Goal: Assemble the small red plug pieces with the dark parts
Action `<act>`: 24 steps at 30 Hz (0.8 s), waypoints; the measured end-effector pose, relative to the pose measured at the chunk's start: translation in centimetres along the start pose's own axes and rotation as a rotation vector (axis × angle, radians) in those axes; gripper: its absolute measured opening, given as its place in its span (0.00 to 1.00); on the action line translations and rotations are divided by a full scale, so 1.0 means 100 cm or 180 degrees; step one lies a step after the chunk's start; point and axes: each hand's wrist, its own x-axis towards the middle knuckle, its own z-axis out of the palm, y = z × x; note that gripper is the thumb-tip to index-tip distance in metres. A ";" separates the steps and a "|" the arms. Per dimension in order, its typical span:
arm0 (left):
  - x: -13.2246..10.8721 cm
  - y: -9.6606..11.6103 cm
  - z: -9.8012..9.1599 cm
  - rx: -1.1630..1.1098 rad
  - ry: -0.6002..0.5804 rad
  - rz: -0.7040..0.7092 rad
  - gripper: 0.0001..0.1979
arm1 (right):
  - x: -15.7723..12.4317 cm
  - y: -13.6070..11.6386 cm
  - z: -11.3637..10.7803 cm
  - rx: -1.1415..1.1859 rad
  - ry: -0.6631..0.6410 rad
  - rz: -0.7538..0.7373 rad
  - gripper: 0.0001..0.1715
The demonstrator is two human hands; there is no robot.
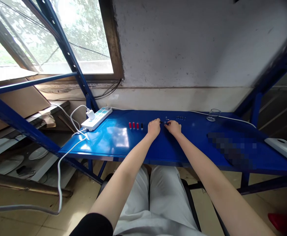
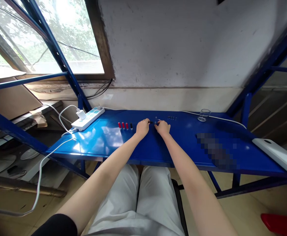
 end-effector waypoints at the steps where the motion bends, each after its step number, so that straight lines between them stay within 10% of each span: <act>1: -0.003 0.000 0.000 -0.0118 0.0064 -0.0057 0.11 | 0.001 -0.001 0.002 0.0006 0.0025 0.0016 0.19; 24: -0.048 -0.010 -0.005 -0.1785 0.0807 -0.0598 0.06 | 0.010 -0.016 0.014 0.0274 0.0087 0.0093 0.22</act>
